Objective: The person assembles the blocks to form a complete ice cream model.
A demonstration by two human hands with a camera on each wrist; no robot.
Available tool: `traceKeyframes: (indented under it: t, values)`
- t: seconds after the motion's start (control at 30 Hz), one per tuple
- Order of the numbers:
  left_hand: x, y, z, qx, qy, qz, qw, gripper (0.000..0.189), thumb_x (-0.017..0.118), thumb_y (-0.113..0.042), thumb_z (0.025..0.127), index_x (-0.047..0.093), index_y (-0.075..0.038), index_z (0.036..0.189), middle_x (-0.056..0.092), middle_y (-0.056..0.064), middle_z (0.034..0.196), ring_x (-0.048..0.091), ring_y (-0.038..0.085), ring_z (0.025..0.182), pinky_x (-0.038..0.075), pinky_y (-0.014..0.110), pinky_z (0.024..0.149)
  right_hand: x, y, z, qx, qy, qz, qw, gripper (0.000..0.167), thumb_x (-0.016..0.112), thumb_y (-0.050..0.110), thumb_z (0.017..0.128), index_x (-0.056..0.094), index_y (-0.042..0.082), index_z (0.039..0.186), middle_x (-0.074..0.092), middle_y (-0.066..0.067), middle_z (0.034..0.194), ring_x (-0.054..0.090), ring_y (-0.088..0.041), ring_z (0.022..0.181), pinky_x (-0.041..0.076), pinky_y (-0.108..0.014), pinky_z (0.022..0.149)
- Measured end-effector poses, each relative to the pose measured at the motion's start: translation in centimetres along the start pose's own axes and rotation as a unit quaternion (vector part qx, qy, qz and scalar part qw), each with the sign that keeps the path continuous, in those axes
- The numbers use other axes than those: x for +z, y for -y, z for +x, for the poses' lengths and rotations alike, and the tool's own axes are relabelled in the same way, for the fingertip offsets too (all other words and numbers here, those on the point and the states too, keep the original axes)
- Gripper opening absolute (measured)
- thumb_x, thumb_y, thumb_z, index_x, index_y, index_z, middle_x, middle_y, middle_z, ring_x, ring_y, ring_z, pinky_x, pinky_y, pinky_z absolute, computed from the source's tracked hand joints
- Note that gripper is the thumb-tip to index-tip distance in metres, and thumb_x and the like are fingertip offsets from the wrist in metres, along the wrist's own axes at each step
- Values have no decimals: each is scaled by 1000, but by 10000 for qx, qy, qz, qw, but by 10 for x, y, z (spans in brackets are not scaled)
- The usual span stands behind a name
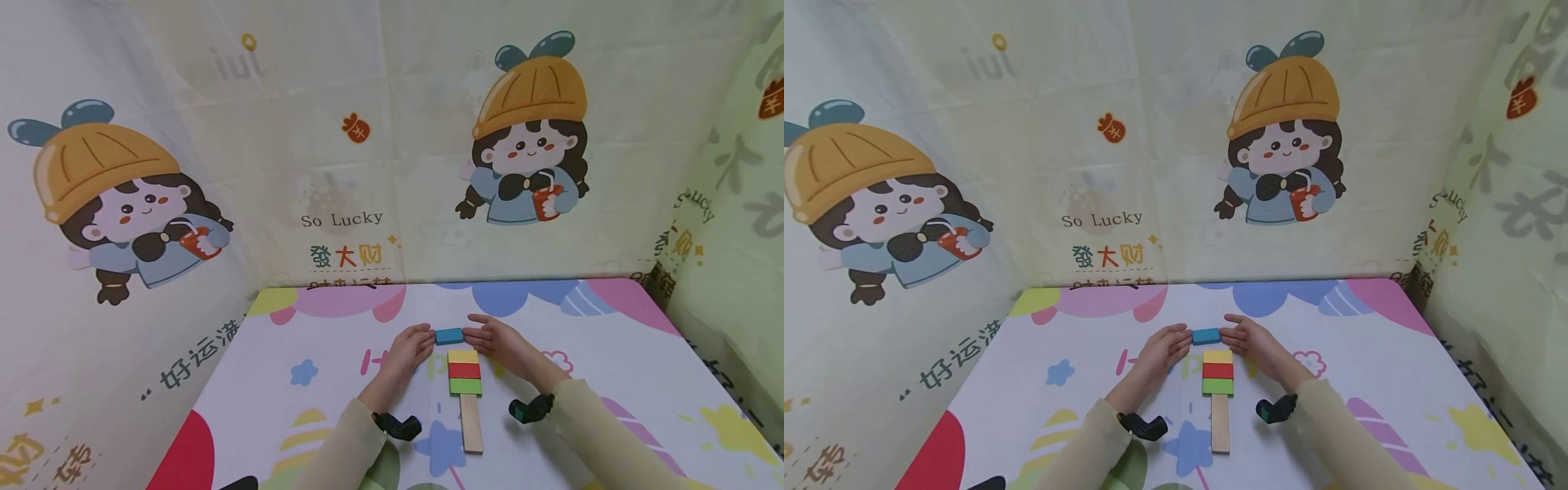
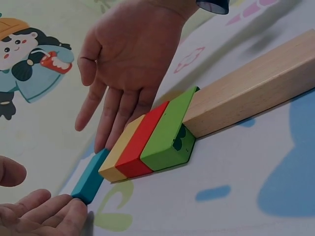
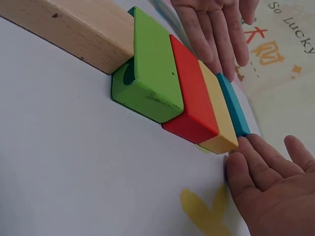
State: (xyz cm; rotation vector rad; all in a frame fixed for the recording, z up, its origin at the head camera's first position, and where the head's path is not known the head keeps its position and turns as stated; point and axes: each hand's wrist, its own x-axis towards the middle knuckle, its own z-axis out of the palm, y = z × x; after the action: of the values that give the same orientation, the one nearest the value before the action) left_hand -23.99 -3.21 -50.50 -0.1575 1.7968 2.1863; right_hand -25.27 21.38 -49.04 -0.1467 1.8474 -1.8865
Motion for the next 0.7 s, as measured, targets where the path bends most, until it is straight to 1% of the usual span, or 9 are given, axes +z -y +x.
traceKeyframes:
  t: [0.07, 0.2, 0.33, 0.43, 0.63, 0.7]
  values:
    - [2, -1, 0, -82, 16, -38, 10000, 44, 53, -24, 109, 52, -2, 147, 57, 18, 149, 58, 28, 137, 49, 37, 110, -2, 0, -2, 4, -41, -6, 10000, 59, 20, 34, 114, 18, 3, 164, 38, -25, 161, 38, -40, 150, 29, -50, 123]
    - [6, -3, 0, -144, 108, -90, 9998, 44, 55, -22, 108, 52, -2, 147, 58, 18, 148, 59, 28, 136, 48, 37, 110, -5, 0, -6, 8, -94, 5, 10000, 58, 20, 32, 114, 18, 1, 164, 37, -26, 161, 37, -41, 150, 28, -51, 123]
    - [8, -2, 0, -113, 209, -7, 9997, 46, 55, -23, 107, 51, -2, 148, 57, 18, 149, 58, 28, 137, 47, 38, 111, -8, -1, -9, 51, -147, 40, 9999, 57, 20, 29, 114, 19, 1, 163, 38, -26, 161, 37, -41, 150, 29, -50, 123]
    - [9, 2, 1, -52, 274, 41, 9996, 46, 56, -24, 107, 51, -2, 147, 57, 18, 149, 58, 28, 137, 47, 38, 111, -10, -3, -13, 67, -130, 89, 9999, 56, 19, 27, 114, 18, 0, 163, 36, -27, 161, 37, -41, 150, 29, -49, 123]
    - [11, 4, 0, 8, 431, 52, 9991, 47, 56, -23, 107, 51, 1, 147, 57, 19, 149, 57, 30, 138, 46, 40, 113, -12, -5, -20, 59, -89, 162, 9998, 56, 21, 24, 112, 18, 0, 163, 36, -27, 161, 39, -39, 150, 34, -45, 122]
    - [11, 4, -1, 2, 499, 59, 9987, 48, 56, -23, 107, 50, 1, 147, 56, 19, 149, 57, 30, 138, 46, 40, 113, -12, -6, -21, 77, -133, 167, 9997, 56, 22, 24, 112, 19, 0, 163, 38, -26, 160, 41, -38, 149, 37, -43, 121]
